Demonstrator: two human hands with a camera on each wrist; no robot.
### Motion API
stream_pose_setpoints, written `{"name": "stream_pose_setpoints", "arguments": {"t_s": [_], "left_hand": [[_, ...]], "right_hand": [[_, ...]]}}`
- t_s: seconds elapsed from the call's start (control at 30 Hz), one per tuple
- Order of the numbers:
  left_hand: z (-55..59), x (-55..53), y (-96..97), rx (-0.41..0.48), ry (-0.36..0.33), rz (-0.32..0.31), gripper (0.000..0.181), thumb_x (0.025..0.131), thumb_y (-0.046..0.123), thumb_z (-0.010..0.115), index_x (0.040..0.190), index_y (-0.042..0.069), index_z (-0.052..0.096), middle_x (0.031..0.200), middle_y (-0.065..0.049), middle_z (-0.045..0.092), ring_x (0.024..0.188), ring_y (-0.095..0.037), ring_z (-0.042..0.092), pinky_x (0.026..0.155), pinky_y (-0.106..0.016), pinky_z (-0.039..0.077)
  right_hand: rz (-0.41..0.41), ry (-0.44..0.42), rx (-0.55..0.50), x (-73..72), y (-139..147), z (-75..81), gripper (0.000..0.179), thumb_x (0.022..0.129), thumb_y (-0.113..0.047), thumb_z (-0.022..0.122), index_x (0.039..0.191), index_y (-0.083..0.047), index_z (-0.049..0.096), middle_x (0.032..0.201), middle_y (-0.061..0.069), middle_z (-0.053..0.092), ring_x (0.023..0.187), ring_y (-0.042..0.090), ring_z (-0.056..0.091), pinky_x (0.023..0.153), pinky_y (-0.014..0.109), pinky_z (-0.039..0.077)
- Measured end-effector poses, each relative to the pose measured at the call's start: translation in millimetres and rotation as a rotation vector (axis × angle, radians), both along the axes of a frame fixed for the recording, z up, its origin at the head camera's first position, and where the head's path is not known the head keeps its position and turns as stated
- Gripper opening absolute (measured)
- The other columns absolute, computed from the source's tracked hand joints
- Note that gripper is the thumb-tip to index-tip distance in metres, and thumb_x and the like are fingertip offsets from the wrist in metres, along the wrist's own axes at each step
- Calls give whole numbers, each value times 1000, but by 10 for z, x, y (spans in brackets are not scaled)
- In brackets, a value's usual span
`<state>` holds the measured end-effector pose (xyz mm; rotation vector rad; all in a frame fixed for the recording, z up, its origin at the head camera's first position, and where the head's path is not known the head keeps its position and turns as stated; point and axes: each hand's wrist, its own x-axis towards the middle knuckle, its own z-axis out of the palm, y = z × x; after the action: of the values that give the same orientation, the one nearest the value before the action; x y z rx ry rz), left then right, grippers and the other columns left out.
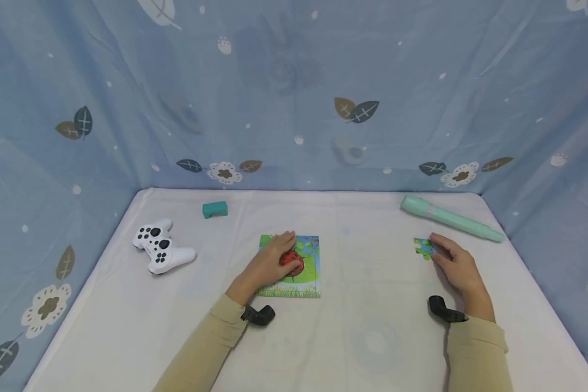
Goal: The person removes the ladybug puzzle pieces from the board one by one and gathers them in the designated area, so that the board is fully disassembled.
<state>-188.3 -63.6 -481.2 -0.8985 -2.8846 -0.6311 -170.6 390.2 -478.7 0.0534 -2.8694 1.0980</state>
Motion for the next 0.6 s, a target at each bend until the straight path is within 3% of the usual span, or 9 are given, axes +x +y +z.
{"name": "stream_pose_setpoints", "arguments": {"t_s": [0.07, 0.17, 0.33, 0.6], "left_hand": [[-9, 6, 5, 6, -7, 4, 66, 92, 42, 60, 141, 1, 44, 151, -11, 36, 141, -24, 31, 119, -38, 23], [-13, 8, 19, 19, 20, 2, 66, 91, 42, 61, 140, 1, 45, 150, -12, 38, 140, -23, 33, 118, -39, 25], [-16, 26, 26, 2, 67, -16, 66, 90, 42, 62, 139, 1, 46, 148, -13, 41, 138, -23, 37, 116, -41, 29], [21, 2, -102, 13, 60, 16, 70, 90, 46, 61, 142, 3, 43, 148, -12, 41, 138, -23, 37, 115, -41, 31]], "right_hand": [[-22, -2, -36, 18, 9, -4, 54, 99, -33, 49, 145, -8, 37, 151, -5, 34, 113, -28, 23, 99, -4, 22], [-71, -24, -108, 32, 9, 29, 57, 98, -38, 50, 146, -11, 38, 148, -16, 35, 103, -30, 27, 83, -11, 24], [-97, -11, -225, 55, -38, 89, 55, 96, -35, 54, 145, -12, 41, 141, -22, 43, 104, -24, 36, 80, -7, 33], [74, 85, -280, -28, -549, 264, 51, 96, -20, 56, 140, 1, 42, 138, -2, 51, 112, -17, 41, 91, -3, 35]]}}
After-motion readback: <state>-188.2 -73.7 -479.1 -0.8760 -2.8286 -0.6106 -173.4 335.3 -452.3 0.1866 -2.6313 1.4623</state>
